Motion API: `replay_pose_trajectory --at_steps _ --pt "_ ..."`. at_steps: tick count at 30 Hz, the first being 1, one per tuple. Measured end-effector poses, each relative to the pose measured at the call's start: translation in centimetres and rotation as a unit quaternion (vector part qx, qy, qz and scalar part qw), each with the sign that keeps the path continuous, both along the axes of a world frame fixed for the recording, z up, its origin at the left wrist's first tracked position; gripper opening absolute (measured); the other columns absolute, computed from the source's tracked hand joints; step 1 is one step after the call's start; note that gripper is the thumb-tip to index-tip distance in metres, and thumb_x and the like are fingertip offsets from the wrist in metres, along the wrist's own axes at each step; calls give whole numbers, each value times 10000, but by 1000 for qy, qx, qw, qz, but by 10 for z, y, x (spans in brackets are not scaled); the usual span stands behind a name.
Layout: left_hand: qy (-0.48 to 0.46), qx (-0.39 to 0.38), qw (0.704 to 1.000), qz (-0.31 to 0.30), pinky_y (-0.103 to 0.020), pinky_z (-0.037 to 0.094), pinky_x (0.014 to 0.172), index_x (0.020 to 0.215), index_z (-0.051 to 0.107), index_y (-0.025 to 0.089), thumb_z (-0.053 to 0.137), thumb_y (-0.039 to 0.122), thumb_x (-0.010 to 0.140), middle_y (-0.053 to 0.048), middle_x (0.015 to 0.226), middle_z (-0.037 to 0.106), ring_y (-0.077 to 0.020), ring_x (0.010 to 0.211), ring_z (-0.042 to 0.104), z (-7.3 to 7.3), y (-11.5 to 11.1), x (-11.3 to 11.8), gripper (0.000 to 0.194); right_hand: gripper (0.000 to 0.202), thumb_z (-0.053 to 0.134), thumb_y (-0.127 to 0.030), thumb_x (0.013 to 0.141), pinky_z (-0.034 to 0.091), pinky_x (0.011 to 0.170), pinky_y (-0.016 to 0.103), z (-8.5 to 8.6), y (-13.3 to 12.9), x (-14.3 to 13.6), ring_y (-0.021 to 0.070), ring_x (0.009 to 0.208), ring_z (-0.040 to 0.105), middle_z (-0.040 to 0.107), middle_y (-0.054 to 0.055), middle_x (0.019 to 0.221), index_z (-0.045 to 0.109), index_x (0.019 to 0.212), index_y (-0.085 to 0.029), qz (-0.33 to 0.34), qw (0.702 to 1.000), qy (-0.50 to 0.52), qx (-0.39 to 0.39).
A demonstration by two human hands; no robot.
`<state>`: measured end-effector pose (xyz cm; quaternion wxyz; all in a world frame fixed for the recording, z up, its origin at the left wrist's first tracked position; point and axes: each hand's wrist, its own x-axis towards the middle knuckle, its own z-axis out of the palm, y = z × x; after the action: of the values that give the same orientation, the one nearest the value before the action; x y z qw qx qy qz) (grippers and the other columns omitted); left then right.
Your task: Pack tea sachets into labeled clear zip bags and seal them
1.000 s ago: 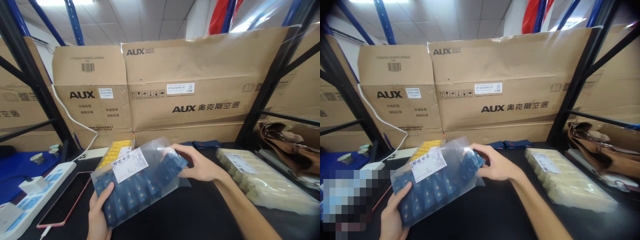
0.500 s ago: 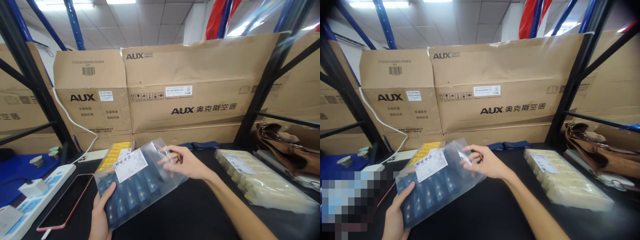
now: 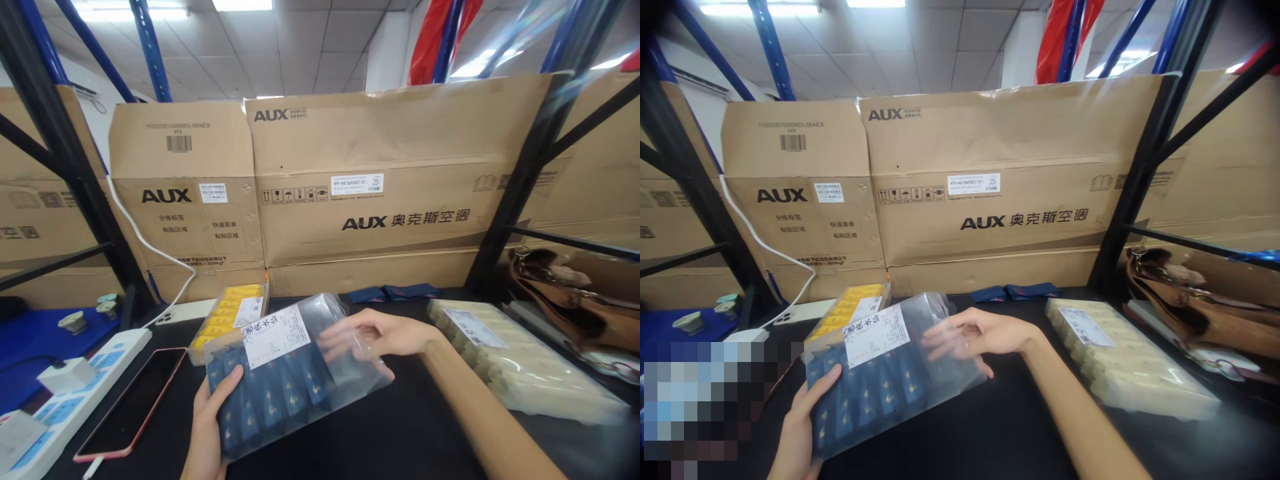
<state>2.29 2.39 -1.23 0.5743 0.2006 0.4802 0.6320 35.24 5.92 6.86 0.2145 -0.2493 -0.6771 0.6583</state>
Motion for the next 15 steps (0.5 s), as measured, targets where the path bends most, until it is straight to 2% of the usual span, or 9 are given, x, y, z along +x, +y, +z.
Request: replay_pose_trajectory --at_steps 3,5,6,7,9,10,11,13,15 --pt "-19 -13 999 29 -438 640 1007 1295 785 205 879 291 790 -78 1169 834 -336 1134 784 5 1 2 521 463 824 -311 909 528 424 160 -3 7 -5 369 1222 760 721 237 1406 737 1336 -155 -103 992 42 54" --pt "-39 -19 997 56 -440 639 1012 1298 784 195 853 281 818 -83 1176 834 -322 1096 795 10 2 3 492 327 767 -298 920 568 468 224 -5 14 -7 349 1110 802 800 220 1229 763 1207 -142 -221 965 65 125" --pt "-50 -18 996 72 -439 641 1010 1297 784 190 839 277 832 -83 1165 836 -313 1067 802 12 2 3 476 261 698 -278 945 599 521 261 -6 18 -6 328 1073 810 818 198 1165 761 1162 -147 -298 937 36 176" --pt "-62 -16 994 88 -436 644 1006 1293 785 186 825 271 845 -81 1143 839 -301 1031 809 14 3 3 458 234 621 -245 964 634 606 304 -7 22 -4 307 1060 810 824 175 1135 756 1133 -157 -377 897 -27 229" --pt "-84 -7 990 115 -415 648 997 1285 789 188 800 259 869 -65 1086 844 -265 949 817 17 3 3 421 288 507 -162 964 646 843 400 -11 30 2 291 1097 788 818 156 1133 760 1103 -161 -494 786 -208 308" --pt "-91 -2 988 125 -402 650 992 1279 792 193 793 254 876 -55 1060 845 -245 910 817 18 3 3 407 315 491 -131 953 610 962 443 -14 33 6 300 1137 767 810 163 1148 768 1102 -155 -522 733 -292 323" --pt "-96 2 987 129 -390 651 988 1275 794 199 789 248 880 -46 1043 845 -231 884 816 18 3 3 398 329 504 -114 939 553 1062 478 -18 37 10 320 1203 734 795 180 1195 773 1124 -146 -533 697 -354 324" --pt "-96 7 987 126 -382 655 980 1269 799 203 786 242 881 -43 1031 845 -228 884 816 19 3 3 389 361 574 -114 908 464 1152 526 -31 43 18 382 1355 630 723 240 1348 760 1218 -122 -532 673 -420 297" --pt "-92 4 989 120 -393 658 976 1262 801 194 788 239 876 -55 1041 844 -251 934 817 18 3 3 388 418 648 -166 897 462 1134 576 -46 48 22 430 1429 554 629 274 1477 727 1305 -126 -524 656 -481 254"
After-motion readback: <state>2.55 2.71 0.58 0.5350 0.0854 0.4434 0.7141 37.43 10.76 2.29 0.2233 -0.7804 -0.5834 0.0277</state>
